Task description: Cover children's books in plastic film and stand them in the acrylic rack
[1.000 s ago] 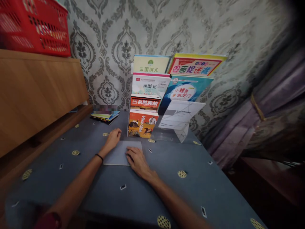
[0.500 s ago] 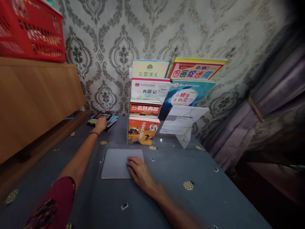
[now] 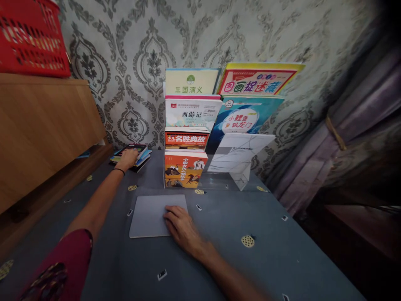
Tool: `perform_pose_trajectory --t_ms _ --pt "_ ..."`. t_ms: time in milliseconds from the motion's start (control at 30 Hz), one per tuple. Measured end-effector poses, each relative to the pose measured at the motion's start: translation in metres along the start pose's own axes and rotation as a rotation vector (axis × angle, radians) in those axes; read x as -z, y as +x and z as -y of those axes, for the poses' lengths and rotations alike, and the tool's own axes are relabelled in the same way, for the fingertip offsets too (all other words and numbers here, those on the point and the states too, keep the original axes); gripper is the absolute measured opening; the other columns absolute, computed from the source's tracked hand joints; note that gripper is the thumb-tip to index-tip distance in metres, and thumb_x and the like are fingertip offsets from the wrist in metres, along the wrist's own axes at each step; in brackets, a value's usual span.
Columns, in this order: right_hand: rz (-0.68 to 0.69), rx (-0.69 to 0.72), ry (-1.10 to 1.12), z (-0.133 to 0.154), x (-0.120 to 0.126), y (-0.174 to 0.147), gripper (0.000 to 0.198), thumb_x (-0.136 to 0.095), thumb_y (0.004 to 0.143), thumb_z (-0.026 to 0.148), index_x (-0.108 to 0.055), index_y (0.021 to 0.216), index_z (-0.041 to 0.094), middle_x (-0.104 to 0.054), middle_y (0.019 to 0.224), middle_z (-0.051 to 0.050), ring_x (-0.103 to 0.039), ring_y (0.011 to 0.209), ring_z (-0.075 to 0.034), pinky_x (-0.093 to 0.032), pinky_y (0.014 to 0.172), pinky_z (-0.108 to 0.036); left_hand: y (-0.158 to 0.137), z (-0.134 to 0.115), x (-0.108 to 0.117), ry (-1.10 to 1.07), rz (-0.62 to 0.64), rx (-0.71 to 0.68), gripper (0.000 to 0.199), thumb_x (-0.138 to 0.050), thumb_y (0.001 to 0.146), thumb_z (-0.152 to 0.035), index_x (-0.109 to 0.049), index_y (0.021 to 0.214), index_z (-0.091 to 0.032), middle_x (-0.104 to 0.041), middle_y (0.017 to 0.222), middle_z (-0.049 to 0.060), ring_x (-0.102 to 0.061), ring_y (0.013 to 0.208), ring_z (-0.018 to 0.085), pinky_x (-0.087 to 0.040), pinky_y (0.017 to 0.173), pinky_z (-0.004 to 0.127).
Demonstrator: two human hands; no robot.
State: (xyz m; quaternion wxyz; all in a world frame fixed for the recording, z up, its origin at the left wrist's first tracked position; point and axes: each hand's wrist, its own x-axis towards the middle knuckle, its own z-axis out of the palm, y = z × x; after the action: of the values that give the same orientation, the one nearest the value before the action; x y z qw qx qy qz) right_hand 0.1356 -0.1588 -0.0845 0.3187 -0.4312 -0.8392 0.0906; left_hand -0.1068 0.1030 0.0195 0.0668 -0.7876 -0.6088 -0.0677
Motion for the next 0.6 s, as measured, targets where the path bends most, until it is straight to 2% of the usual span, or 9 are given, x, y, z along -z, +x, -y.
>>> perform_pose_trajectory --t_ms 67,167,267,367,433,500,600 --pt "0.000 -0.001 -0.011 0.001 0.001 0.000 0.021 -0.057 0.091 0.009 -0.068 0.106 0.019 -0.068 0.121 -0.012 -0.063 0.111 -0.025 -0.054 0.098 -0.042 -0.007 0.004 0.009 0.057 -0.010 0.020 0.034 -0.054 0.083 -0.013 -0.063 0.115 -0.005 -0.070 0.108 0.029 -0.067 0.109 0.039 -0.049 0.091 0.047" --pt "0.002 -0.001 -0.028 0.002 0.002 0.000 0.020 -0.058 0.091 0.009 -0.068 0.105 0.019 -0.068 0.120 -0.012 -0.064 0.110 -0.025 -0.055 0.097 -0.041 -0.028 0.009 0.023 0.128 -0.013 0.027 0.037 -0.045 0.088 -0.012 -0.060 0.121 -0.004 -0.070 0.111 0.030 -0.069 0.107 0.039 -0.051 0.088 0.047" --pt "-0.009 0.000 -0.033 0.002 0.001 -0.001 0.018 -0.059 0.091 0.010 -0.068 0.104 0.019 -0.068 0.120 -0.012 -0.064 0.110 -0.024 -0.054 0.097 -0.041 -0.059 0.010 0.032 0.160 0.003 0.006 0.034 -0.041 0.092 -0.018 -0.063 0.117 -0.010 -0.072 0.109 0.025 -0.070 0.102 0.036 -0.052 0.084 0.044" --pt "-0.014 -0.002 -0.025 0.001 0.001 -0.002 0.020 -0.058 0.091 0.010 -0.068 0.106 0.020 -0.068 0.121 -0.011 -0.063 0.111 -0.024 -0.054 0.098 -0.041 -0.091 0.015 0.032 0.024 0.069 -0.110 0.036 -0.036 0.099 -0.039 -0.066 0.102 -0.019 -0.074 0.100 0.013 -0.071 0.093 0.029 -0.052 0.079 0.036" --pt "-0.015 -0.001 -0.021 0.000 0.000 -0.002 0.021 -0.056 0.092 0.010 -0.069 0.106 0.020 -0.068 0.120 -0.011 -0.063 0.111 -0.024 -0.054 0.098 -0.042 -0.107 0.022 0.023 -0.130 0.075 -0.125 0.041 -0.034 0.099 -0.050 -0.064 0.102 -0.022 -0.073 0.102 0.009 -0.070 0.096 0.026 -0.051 0.081 0.034" --pt "-0.015 0.001 -0.023 0.000 -0.001 -0.002 0.022 -0.054 0.093 0.011 -0.069 0.106 0.020 -0.068 0.120 -0.011 -0.063 0.111 -0.025 -0.054 0.098 -0.043 -0.116 0.032 0.008 -0.217 0.004 0.033 0.044 -0.041 0.095 -0.055 -0.059 0.114 -0.020 -0.069 0.117 0.013 -0.066 0.109 0.029 -0.051 0.088 0.037" --pt "-0.010 0.008 -0.021 -0.001 -0.001 -0.001 0.022 -0.054 0.093 0.011 -0.069 0.106 0.019 -0.068 0.121 -0.012 -0.063 0.112 -0.025 -0.053 0.099 -0.043 -0.118 0.047 -0.018 -0.334 -0.062 0.298 0.064 -0.062 0.081 -0.055 -0.049 0.127 -0.012 -0.060 0.132 0.025 -0.059 0.124 0.039 -0.050 0.094 0.044"
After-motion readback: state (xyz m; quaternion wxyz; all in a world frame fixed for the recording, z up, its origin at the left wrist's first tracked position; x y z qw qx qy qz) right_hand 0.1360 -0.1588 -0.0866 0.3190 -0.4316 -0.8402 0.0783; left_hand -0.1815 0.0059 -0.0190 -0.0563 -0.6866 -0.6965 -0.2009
